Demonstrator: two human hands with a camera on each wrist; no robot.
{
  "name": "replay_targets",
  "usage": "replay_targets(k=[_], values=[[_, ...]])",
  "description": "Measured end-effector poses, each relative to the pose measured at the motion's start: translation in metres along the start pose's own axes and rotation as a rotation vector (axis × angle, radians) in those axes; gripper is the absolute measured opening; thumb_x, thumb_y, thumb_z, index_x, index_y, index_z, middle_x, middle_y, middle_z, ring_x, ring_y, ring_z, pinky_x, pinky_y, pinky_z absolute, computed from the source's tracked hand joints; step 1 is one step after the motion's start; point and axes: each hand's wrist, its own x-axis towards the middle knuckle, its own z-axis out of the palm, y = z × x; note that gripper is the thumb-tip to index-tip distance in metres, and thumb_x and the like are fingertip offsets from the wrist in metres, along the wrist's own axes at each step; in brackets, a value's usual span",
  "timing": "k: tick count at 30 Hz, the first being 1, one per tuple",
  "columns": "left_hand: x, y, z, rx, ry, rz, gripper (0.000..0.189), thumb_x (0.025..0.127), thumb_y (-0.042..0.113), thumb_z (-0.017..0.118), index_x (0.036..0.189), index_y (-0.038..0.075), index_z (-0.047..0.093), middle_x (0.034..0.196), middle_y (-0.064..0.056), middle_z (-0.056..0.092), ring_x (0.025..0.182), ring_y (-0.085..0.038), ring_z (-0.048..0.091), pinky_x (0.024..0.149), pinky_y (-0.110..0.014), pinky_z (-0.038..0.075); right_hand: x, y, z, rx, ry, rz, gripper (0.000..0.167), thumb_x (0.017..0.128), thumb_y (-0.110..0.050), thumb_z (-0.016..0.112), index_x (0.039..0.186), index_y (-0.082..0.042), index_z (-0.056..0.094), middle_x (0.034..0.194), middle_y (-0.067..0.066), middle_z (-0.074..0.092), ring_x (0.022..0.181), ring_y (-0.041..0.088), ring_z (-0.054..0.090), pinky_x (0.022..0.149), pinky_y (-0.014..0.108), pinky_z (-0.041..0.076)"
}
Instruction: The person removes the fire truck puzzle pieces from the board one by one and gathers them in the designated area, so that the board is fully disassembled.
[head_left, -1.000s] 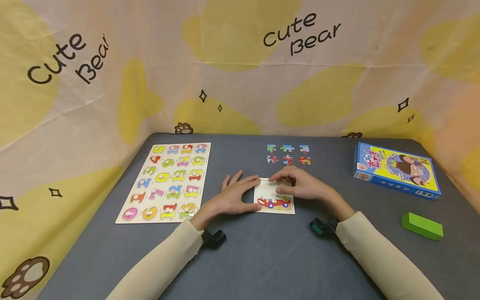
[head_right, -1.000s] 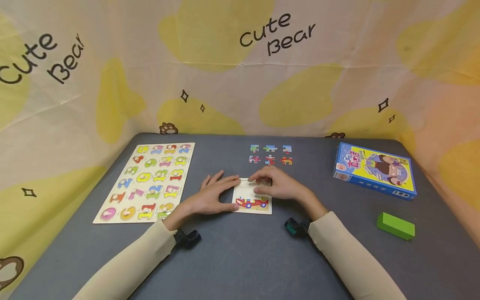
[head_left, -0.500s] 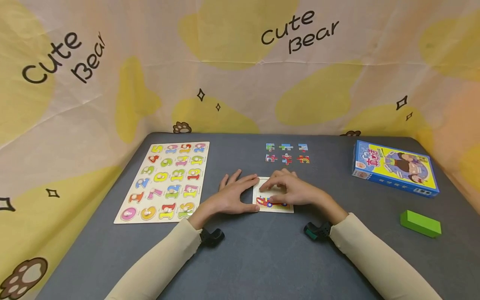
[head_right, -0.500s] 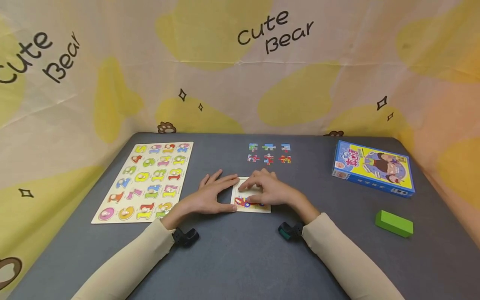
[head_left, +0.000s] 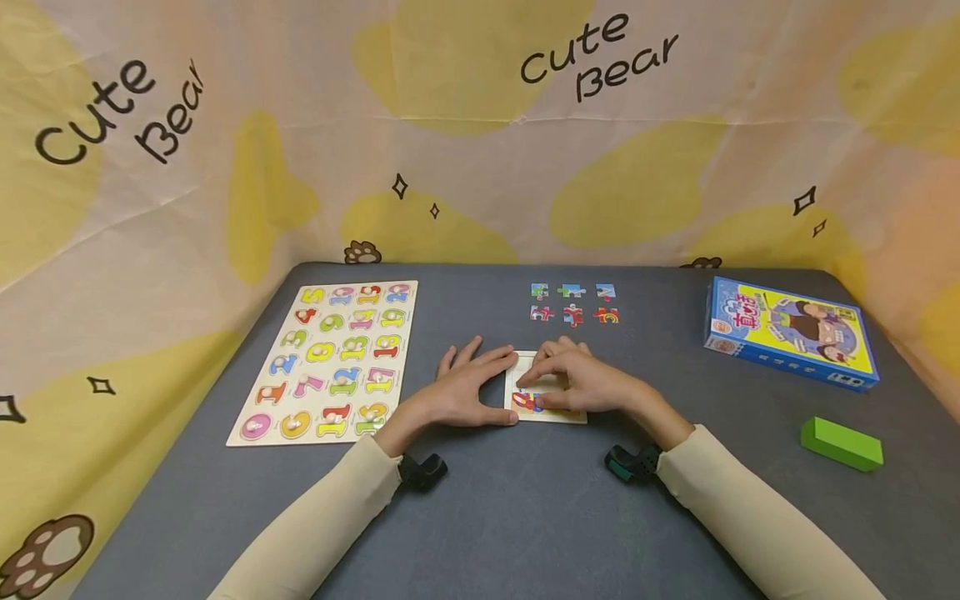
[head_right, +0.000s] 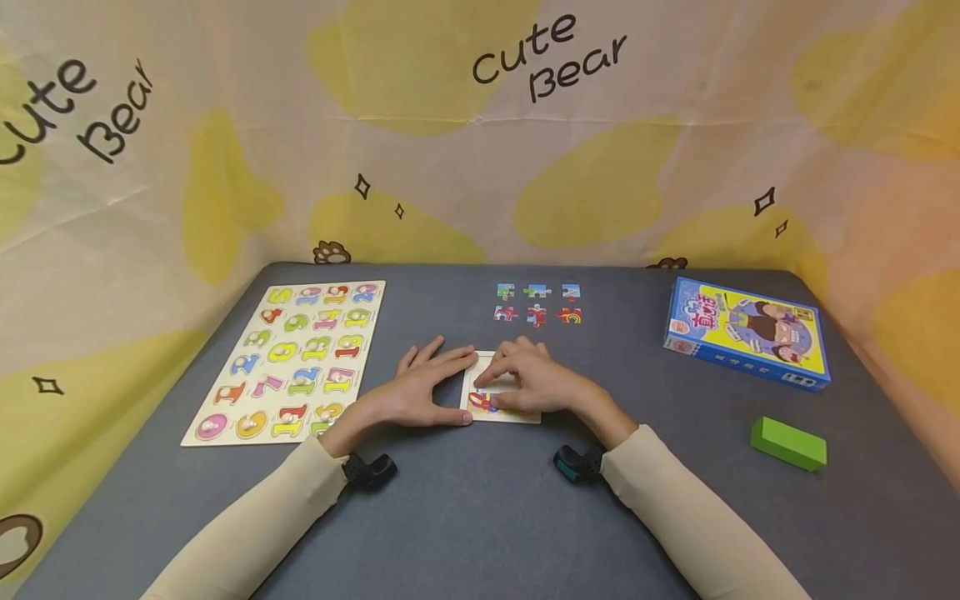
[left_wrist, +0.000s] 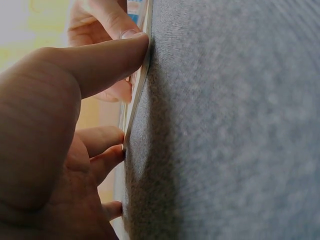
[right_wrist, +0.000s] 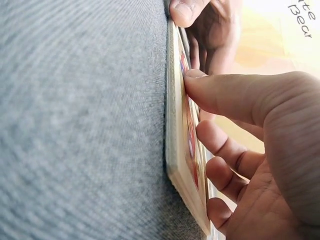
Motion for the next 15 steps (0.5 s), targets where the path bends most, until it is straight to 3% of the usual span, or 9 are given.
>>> replay_targets(k=[15], values=[[-0.001, -0.0005, -0.0023, -0.003, -0.021, 0.008, 0.094, 0.086, 0.053, 0.076, 0.162, 0.024, 0.029, 0.171, 0.007, 0.02, 0.16, -0.036, -0.003, 0.122, -0.066, -0.008, 0.0011, 0.0019, 0.0029, 0.053, 0.011, 0.033, 0.029, 0.083, -0.01, 0.079, 0.11, -0.022, 0.079, 0.103, -0.002, 0.065, 0.092, 0.02, 0.044, 0.081, 0.038, 0.024]])
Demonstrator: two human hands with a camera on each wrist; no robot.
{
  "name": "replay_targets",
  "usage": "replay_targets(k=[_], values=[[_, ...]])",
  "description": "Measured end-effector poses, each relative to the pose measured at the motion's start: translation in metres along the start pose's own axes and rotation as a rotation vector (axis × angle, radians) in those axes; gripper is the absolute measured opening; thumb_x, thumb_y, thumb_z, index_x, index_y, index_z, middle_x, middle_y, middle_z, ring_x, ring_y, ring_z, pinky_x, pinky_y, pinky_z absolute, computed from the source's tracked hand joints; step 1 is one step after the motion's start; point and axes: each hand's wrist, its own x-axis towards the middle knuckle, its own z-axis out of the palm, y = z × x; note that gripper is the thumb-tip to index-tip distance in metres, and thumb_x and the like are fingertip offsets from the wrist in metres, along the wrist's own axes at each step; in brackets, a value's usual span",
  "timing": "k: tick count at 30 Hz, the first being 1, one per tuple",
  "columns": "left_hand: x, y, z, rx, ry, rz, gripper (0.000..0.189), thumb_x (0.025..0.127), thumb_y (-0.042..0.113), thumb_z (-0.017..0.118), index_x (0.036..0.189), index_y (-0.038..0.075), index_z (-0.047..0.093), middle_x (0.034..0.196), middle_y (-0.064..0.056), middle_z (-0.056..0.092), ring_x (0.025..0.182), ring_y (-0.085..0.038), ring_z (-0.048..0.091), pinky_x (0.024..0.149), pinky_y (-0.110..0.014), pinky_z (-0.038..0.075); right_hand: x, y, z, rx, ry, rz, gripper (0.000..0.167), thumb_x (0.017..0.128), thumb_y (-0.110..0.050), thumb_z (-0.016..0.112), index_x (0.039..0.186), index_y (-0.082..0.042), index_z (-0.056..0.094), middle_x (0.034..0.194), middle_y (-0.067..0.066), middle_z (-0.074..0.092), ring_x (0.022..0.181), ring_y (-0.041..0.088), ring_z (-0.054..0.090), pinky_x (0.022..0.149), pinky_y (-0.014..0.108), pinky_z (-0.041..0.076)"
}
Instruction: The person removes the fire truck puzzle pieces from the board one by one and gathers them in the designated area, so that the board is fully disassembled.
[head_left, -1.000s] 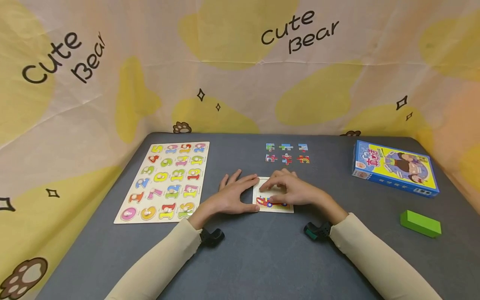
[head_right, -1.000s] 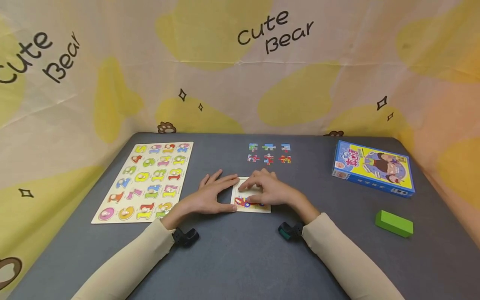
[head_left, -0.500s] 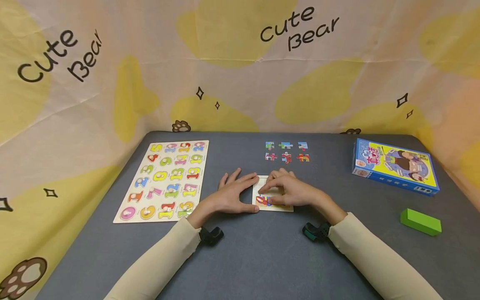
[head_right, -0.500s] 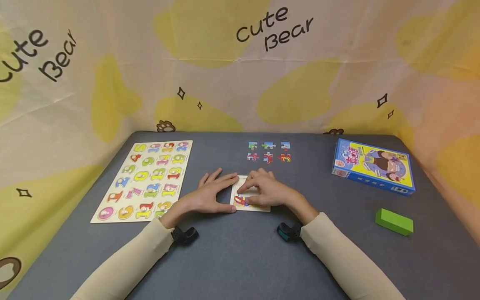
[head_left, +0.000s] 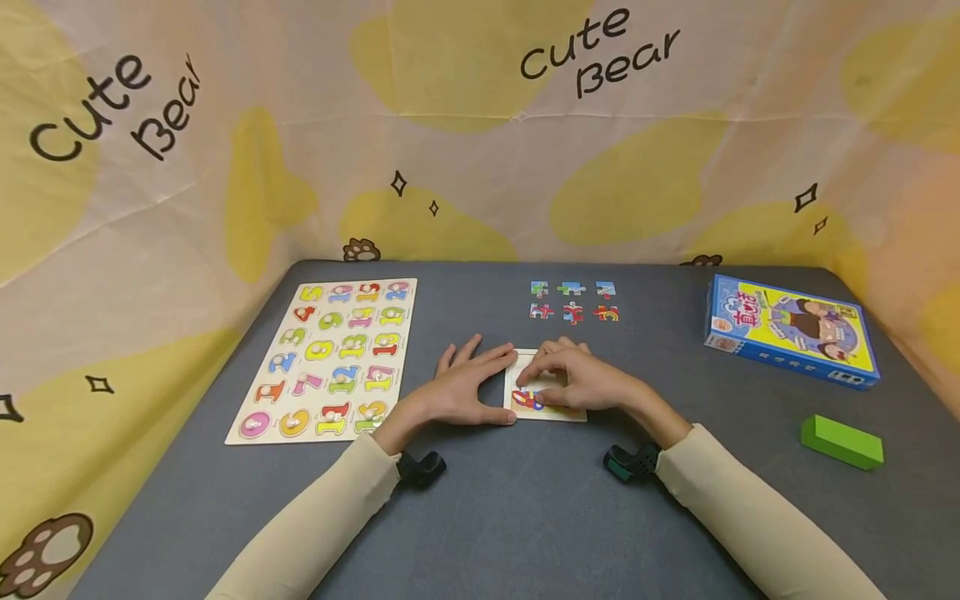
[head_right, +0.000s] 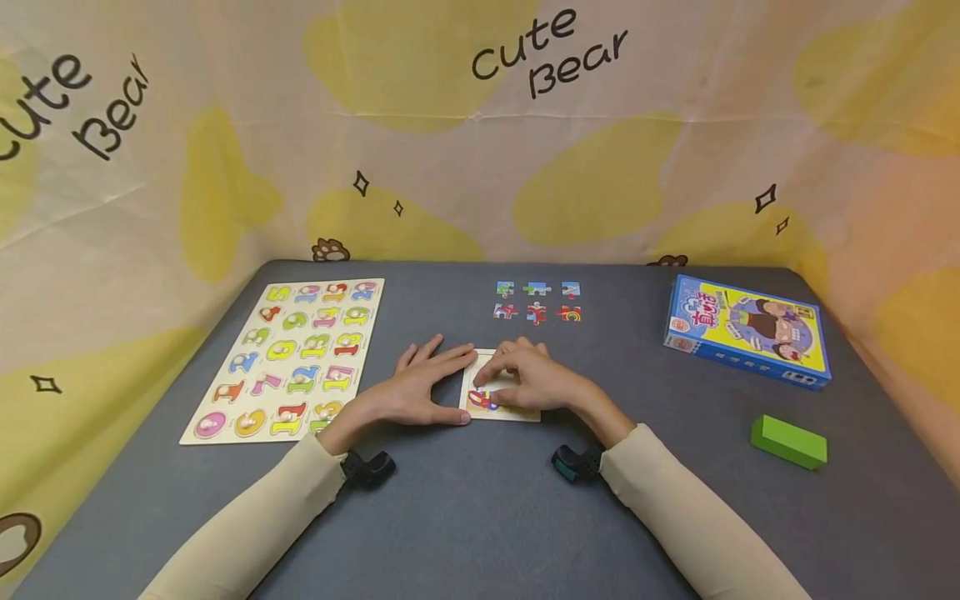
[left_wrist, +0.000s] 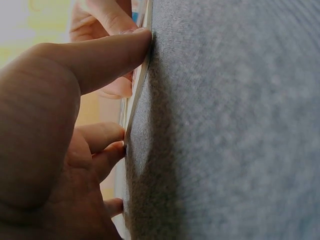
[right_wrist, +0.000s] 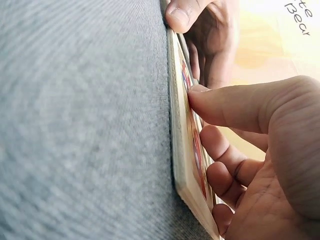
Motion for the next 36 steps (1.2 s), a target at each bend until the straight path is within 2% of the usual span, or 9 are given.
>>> replay_targets(k=[13, 24, 36], values=[[-0.0004, 0.0003, -0.0018, -0.001, -0.017, -0.003, 0.096, 0.086, 0.052, 0.077, 0.163, 0.024, 0.027, 0.172, 0.008, 0.018, 0.16, -0.035, -0.005, 0.122, -0.065, -0.009, 0.0012, -0.0011, 0.0004, 0.035, -0.005, 0.045, 0.028, 0.084, -0.009, 0.076, 0.109, -0.023, 0.076, 0.107, -0.003, 0.066, 0.096, 0.018, 0.045, 0.083, 0.04, 0.023], [-0.0008, -0.0001, -0.0012, -0.001, -0.017, -0.004, 0.095, 0.087, 0.052, 0.076, 0.163, 0.024, 0.027, 0.172, 0.008, 0.018, 0.16, -0.035, -0.005, 0.122, -0.065, -0.01, 0.0017, 0.0005, 0.0019, 0.064, -0.002, 0.046, 0.027, 0.084, -0.009, 0.077, 0.108, -0.022, 0.074, 0.107, -0.003, 0.068, 0.097, 0.019, 0.045, 0.085, 0.041, 0.022], [-0.0008, 0.0014, -0.0016, -0.007, -0.01, 0.0, 0.095, 0.086, 0.051, 0.077, 0.162, 0.022, 0.029, 0.172, 0.006, 0.02, 0.16, -0.036, -0.004, 0.122, -0.066, -0.009, 0.0025, -0.0029, 0.0023, 0.089, -0.021, 0.082, 0.024, 0.085, -0.014, 0.08, 0.105, -0.024, 0.072, 0.093, -0.009, 0.068, 0.093, 0.019, 0.048, 0.091, 0.042, 0.023]])
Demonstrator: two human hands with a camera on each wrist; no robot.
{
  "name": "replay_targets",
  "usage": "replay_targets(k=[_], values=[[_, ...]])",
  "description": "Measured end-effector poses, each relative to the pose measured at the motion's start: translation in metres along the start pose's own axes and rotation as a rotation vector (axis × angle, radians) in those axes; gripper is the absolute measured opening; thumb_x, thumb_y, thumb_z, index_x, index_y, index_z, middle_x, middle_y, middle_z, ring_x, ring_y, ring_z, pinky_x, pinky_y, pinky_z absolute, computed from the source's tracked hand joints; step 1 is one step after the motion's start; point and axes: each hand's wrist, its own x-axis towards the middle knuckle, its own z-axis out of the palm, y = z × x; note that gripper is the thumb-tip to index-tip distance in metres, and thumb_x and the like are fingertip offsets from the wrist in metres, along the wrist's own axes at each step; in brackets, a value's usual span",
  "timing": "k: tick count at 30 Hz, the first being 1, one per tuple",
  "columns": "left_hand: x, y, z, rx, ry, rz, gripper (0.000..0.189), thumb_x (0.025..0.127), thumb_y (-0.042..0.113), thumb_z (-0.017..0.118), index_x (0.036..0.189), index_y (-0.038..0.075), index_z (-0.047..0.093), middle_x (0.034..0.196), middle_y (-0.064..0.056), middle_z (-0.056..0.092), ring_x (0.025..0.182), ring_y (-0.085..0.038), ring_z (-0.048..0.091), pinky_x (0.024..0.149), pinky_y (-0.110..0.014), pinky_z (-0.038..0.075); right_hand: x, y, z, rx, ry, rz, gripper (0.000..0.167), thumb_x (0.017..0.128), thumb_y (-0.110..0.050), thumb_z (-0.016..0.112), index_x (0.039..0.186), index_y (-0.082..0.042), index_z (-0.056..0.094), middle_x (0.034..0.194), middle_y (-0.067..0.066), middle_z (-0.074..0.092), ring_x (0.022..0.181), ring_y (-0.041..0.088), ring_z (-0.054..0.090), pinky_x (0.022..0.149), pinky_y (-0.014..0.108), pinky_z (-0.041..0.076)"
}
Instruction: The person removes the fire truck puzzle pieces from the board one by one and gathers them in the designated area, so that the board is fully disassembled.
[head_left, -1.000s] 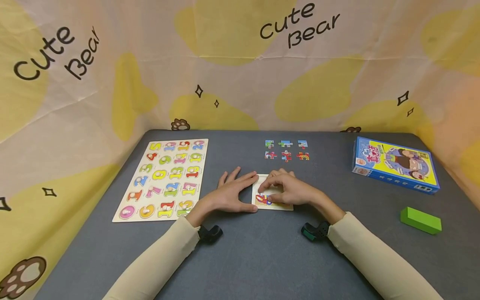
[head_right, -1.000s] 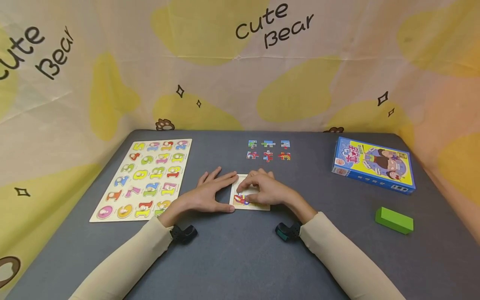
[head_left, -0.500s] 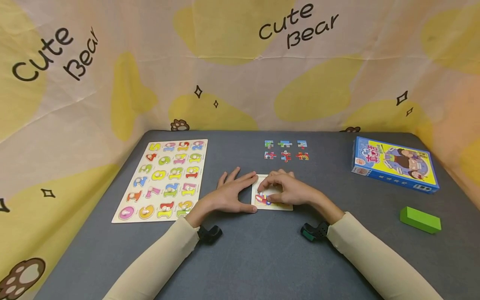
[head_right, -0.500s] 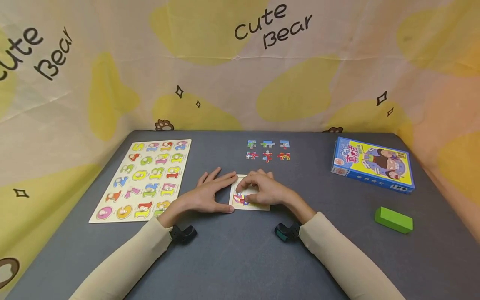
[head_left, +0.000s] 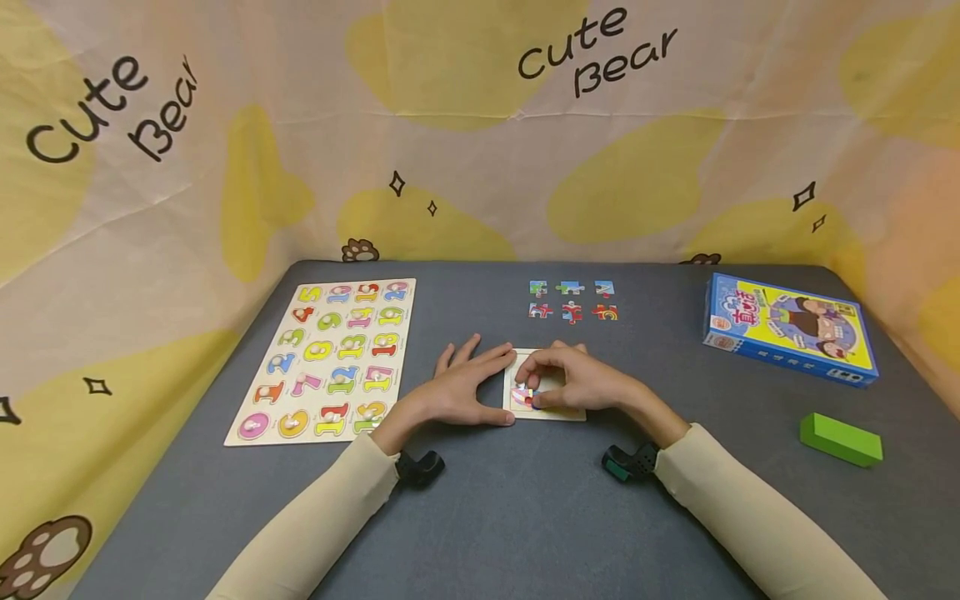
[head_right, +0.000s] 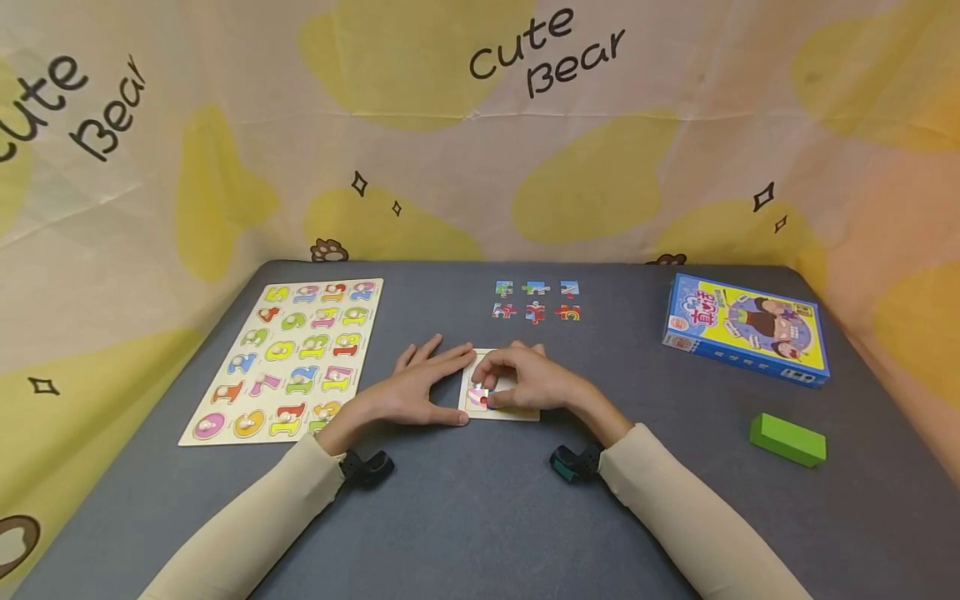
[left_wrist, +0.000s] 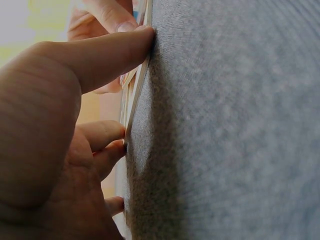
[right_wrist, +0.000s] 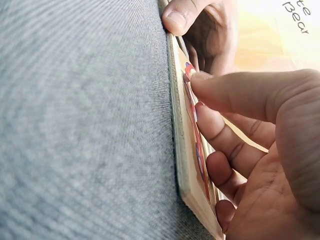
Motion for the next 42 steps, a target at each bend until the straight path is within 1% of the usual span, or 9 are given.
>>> replay_targets(k=[5, 10, 17, 20, 27, 30, 34, 42], values=[[0.001, -0.001, 0.001, 0.008, 0.0, -0.006, 0.095, 0.086, 0.052, 0.077, 0.162, 0.023, 0.028, 0.171, 0.008, 0.019, 0.16, -0.035, -0.004, 0.123, -0.065, -0.009, -0.001, -0.002, 0.0, 0.001, -0.006, -0.009, 0.028, 0.081, -0.021, 0.086, 0.105, -0.022, 0.071, 0.094, -0.008, 0.068, 0.093, 0.019, 0.048, 0.09, 0.042, 0.023], [0.001, -0.002, 0.002, 0.014, 0.005, -0.004, 0.094, 0.086, 0.052, 0.077, 0.162, 0.023, 0.029, 0.171, 0.008, 0.019, 0.16, -0.035, -0.004, 0.123, -0.065, -0.008, -0.001, -0.003, 0.001, -0.032, -0.006, -0.032, 0.033, 0.078, -0.025, 0.089, 0.104, -0.02, 0.07, 0.093, -0.007, 0.067, 0.091, 0.02, 0.046, 0.086, 0.041, 0.023], [0.0, -0.002, 0.001, 0.009, 0.001, -0.003, 0.095, 0.086, 0.051, 0.077, 0.162, 0.023, 0.029, 0.172, 0.008, 0.019, 0.16, -0.035, -0.004, 0.122, -0.065, -0.009, 0.0, -0.003, 0.003, -0.06, 0.012, -0.043, 0.032, 0.077, -0.025, 0.089, 0.103, -0.021, 0.071, 0.091, -0.009, 0.066, 0.089, 0.017, 0.046, 0.084, 0.038, 0.024], [0.0, -0.002, 0.001, 0.008, 0.0, -0.003, 0.095, 0.086, 0.051, 0.077, 0.162, 0.023, 0.028, 0.172, 0.008, 0.019, 0.16, -0.035, -0.004, 0.122, -0.065, -0.009, 0.0, -0.004, 0.003, -0.056, 0.018, -0.04, 0.032, 0.076, -0.023, 0.089, 0.103, -0.021, 0.072, 0.091, -0.009, 0.066, 0.089, 0.017, 0.047, 0.084, 0.038, 0.025], [0.0, -0.003, 0.001, 0.0, 0.001, 0.002, 0.095, 0.086, 0.052, 0.077, 0.162, 0.023, 0.028, 0.172, 0.008, 0.018, 0.16, -0.035, -0.005, 0.122, -0.065, -0.009, -0.001, 0.0, 0.003, -0.057, 0.037, -0.063, 0.03, 0.078, -0.021, 0.088, 0.104, -0.021, 0.072, 0.091, -0.008, 0.067, 0.088, 0.016, 0.047, 0.084, 0.037, 0.026], [-0.001, -0.002, 0.001, -0.006, 0.003, 0.005, 0.094, 0.086, 0.052, 0.077, 0.162, 0.023, 0.028, 0.172, 0.008, 0.019, 0.16, -0.035, -0.005, 0.122, -0.065, -0.009, -0.001, 0.002, 0.002, -0.058, 0.044, -0.057, 0.03, 0.078, -0.022, 0.088, 0.104, -0.022, 0.073, 0.091, -0.009, 0.067, 0.088, 0.016, 0.047, 0.085, 0.038, 0.026], [-0.001, -0.002, 0.001, -0.006, 0.006, 0.004, 0.095, 0.086, 0.052, 0.077, 0.162, 0.024, 0.029, 0.171, 0.008, 0.019, 0.16, -0.035, -0.004, 0.123, -0.065, -0.009, -0.001, 0.002, 0.0, -0.044, 0.047, -0.038, 0.031, 0.078, -0.023, 0.088, 0.105, -0.024, 0.074, 0.092, -0.009, 0.067, 0.089, 0.016, 0.048, 0.087, 0.038, 0.027], [-0.001, -0.001, 0.001, 0.001, 0.007, 0.005, 0.095, 0.085, 0.053, 0.077, 0.162, 0.023, 0.03, 0.171, 0.008, 0.021, 0.16, -0.036, -0.004, 0.122, -0.066, -0.008, -0.003, 0.006, -0.008, 0.023, 0.063, -0.027, 0.035, 0.08, -0.024, 0.088, 0.112, -0.022, 0.074, 0.096, -0.005, 0.067, 0.091, 0.018, 0.046, 0.088, 0.04, 0.025]])
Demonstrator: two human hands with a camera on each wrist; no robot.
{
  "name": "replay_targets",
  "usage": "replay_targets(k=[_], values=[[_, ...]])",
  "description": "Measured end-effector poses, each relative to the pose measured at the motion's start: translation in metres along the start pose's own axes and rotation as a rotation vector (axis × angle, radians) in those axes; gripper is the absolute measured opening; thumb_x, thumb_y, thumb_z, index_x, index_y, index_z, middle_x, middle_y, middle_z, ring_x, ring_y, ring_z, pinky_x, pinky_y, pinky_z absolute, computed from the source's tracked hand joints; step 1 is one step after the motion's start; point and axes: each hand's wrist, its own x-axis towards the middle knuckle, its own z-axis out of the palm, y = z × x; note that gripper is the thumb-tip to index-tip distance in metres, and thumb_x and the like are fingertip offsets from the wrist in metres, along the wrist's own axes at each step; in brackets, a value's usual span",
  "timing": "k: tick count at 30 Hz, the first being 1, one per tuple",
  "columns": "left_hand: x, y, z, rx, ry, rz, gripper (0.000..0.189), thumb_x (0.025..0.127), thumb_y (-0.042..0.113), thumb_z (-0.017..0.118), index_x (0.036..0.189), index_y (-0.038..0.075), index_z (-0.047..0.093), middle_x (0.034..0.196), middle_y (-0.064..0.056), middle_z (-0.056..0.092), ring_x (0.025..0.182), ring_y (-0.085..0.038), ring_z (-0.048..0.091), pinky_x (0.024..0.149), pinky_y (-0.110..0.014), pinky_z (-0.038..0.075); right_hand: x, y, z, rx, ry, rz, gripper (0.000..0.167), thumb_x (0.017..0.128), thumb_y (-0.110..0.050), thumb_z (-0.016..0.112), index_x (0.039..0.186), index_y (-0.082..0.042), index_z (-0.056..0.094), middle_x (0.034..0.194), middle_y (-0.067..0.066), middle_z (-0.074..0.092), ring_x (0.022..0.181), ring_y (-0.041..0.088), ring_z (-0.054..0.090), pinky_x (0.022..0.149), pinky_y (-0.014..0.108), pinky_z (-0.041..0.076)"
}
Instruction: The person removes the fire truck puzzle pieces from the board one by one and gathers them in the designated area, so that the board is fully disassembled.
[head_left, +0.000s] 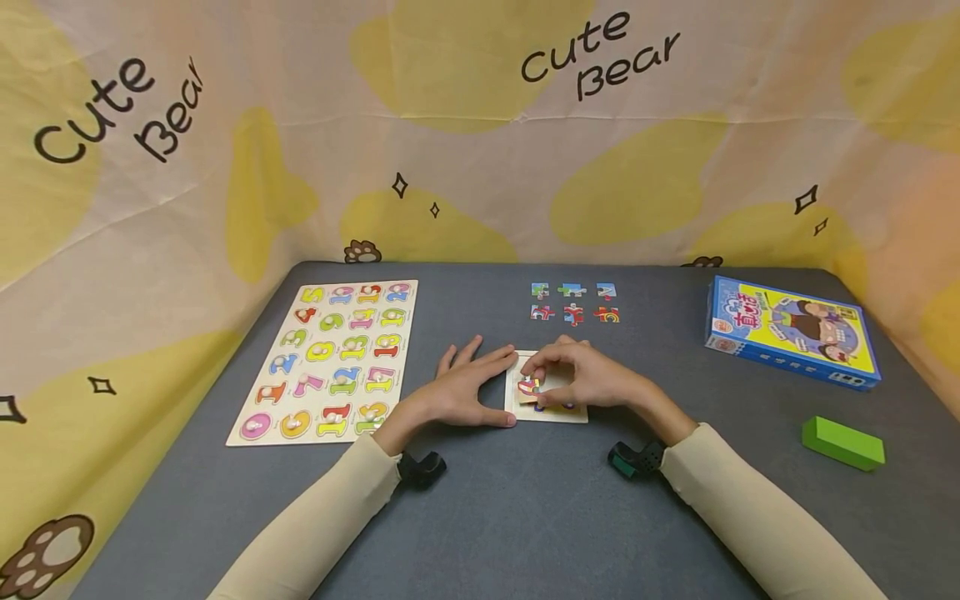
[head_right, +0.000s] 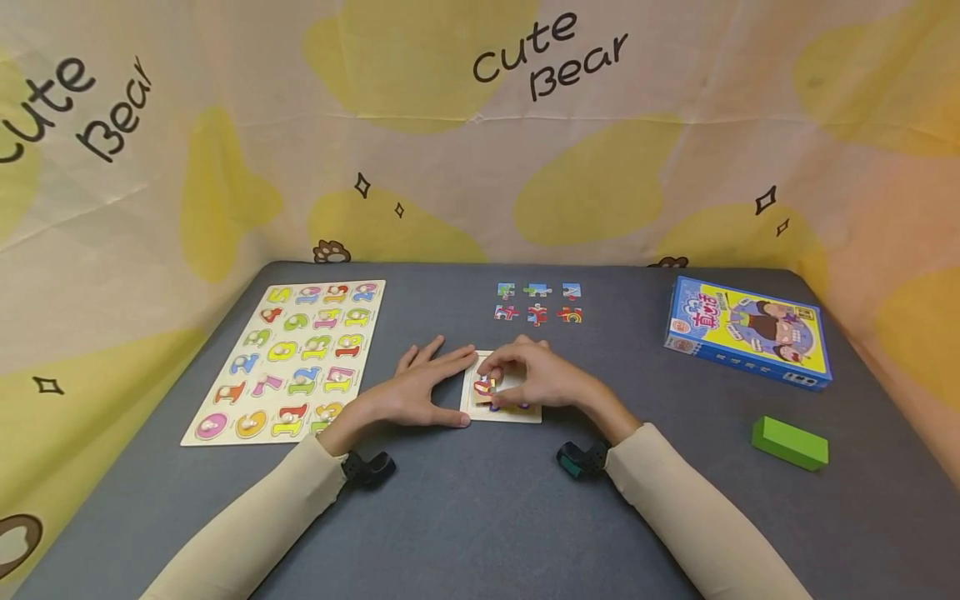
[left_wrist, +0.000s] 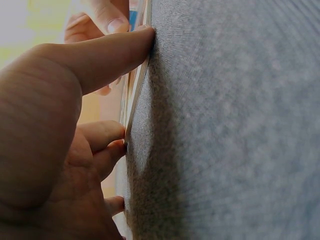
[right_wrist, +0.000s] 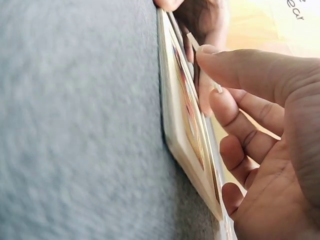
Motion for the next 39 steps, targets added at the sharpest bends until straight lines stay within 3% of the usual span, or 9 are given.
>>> replay_targets(k=[7, 10, 15, 22, 30, 39], values=[[0.0, 0.0, -0.001, 0.007, 0.0, -0.01, 0.095, 0.085, 0.052, 0.077, 0.162, 0.024, 0.029, 0.171, 0.008, 0.021, 0.16, -0.035, -0.003, 0.123, -0.065, -0.008, 0.001, 0.006, -0.006, 0.059, 0.013, -0.02, 0.037, 0.082, -0.02, 0.086, 0.117, -0.02, 0.074, 0.099, -0.003, 0.068, 0.095, 0.021, 0.05, 0.094, 0.039, 0.034], [0.0, 0.0, -0.001, 0.011, -0.002, -0.014, 0.095, 0.085, 0.052, 0.078, 0.162, 0.025, 0.029, 0.171, 0.008, 0.022, 0.16, -0.035, -0.002, 0.123, -0.065, -0.008, 0.0, 0.01, -0.009, 0.093, 0.026, -0.031, 0.038, 0.083, -0.018, 0.086, 0.119, -0.016, 0.074, 0.1, 0.001, 0.069, 0.096, 0.024, 0.052, 0.091, 0.037, 0.04], [0.0, 0.0, -0.002, 0.007, -0.006, -0.018, 0.095, 0.085, 0.052, 0.078, 0.162, 0.024, 0.03, 0.171, 0.007, 0.022, 0.16, -0.035, -0.002, 0.123, -0.066, -0.007, -0.001, 0.016, -0.015, 0.107, 0.034, 0.012, 0.039, 0.085, -0.02, 0.084, 0.122, -0.015, 0.072, 0.108, 0.002, 0.069, 0.098, 0.025, 0.053, 0.083, 0.035, 0.044], [0.0, 0.001, -0.001, 0.0, 0.003, -0.016, 0.094, 0.084, 0.051, 0.079, 0.161, 0.023, 0.032, 0.17, 0.006, 0.025, 0.16, -0.037, 0.0, 0.122, -0.067, -0.005, -0.003, 0.025, -0.023, 0.11, 0.065, 0.045, 0.038, 0.086, -0.017, 0.083, 0.122, -0.013, 0.072, 0.108, 0.005, 0.069, 0.097, 0.025, 0.058, 0.085, 0.033, 0.049], [0.0, 0.001, -0.001, 0.002, 0.011, -0.017, 0.094, 0.084, 0.05, 0.08, 0.161, 0.024, 0.033, 0.169, 0.006, 0.027, 0.16, -0.036, 0.001, 0.123, -0.067, -0.004, -0.002, 0.034, -0.03, 0.073, 0.162, 0.104, 0.038, 0.086, -0.015, 0.083, 0.122, -0.01, 0.072, 0.102, 0.009, 0.066, 0.093, 0.023, 0.055, 0.08, 0.025, 0.045], [-0.001, 0.002, -0.002, 0.003, 0.004, -0.006, 0.094, 0.083, 0.047, 0.082, 0.16, 0.023, 0.035, 0.169, 0.005, 0.028, 0.16, -0.036, 0.0, 0.123, -0.067, -0.004, 0.015, 0.041, -0.031, -0.067, 0.198, 0.108, 0.035, 0.086, -0.016, 0.082, 0.119, -0.01, 0.073, 0.102, 0.006, 0.068, 0.092, 0.021, 0.052, 0.084, 0.034, 0.035]])
